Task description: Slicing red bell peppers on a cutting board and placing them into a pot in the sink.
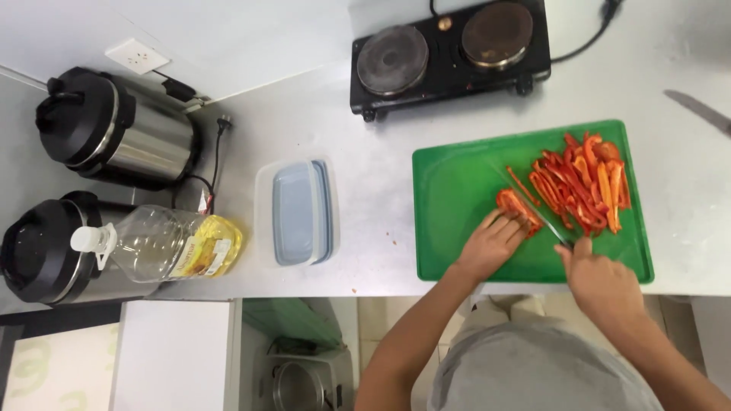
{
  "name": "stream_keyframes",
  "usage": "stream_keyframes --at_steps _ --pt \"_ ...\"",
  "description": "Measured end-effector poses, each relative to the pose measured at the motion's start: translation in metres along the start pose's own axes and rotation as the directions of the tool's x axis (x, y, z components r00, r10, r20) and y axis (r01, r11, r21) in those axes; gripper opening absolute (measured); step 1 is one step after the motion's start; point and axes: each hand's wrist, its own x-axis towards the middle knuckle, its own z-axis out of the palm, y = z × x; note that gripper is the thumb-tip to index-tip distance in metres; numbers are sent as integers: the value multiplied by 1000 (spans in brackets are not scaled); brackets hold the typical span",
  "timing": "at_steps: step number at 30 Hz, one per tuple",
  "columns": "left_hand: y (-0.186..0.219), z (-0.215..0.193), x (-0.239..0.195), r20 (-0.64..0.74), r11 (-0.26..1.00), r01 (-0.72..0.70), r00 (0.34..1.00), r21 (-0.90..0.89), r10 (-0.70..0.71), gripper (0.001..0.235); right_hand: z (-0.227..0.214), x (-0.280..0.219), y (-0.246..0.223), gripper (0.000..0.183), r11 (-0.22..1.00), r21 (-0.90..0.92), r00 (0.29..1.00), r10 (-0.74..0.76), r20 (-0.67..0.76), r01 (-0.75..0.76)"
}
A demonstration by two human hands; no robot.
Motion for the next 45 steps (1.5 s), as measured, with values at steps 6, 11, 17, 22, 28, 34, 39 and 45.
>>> stream_keyframes --at_steps 6,11,17,22,28,34,39,45 --pt "1 -8 7 -26 999 11 1000 -43 -12 31 16 11 -12 48 1000 8 1000 -1 -23 1" --pt "-1 0 2 -32 999 3 999 -44 -5 30 8 29 -1 50 997 78 998 -20 63 15" --pt "-2 3 1 -25 1000 4 1000 1 -4 30 48 33 -2 50 998 54 1000 23 19 -24" --pt "-1 6 -3 -55 1000 23 998 -7 -23 30 51 -4 12 50 999 43 999 -26 -19 27" --pt "0 5 -2 -65 1000 4 998 4 -4 30 41 3 19 47 1000 1 999 22 31 -22" --pt "-2 8 -2 -90 1000 18 996 8 -18 31 3 9 -1 46 998 50 999 44 13 -44" --pt "1 1 0 -11 1000 28 1000 -6 -28 30 4 1 -11 48 1000 -21 997 -18 79 19" --pt "-1 0 2 -41 998 28 999 -53 -31 31 22 34 -30 46 1000 17 1000 -11 -2 11"
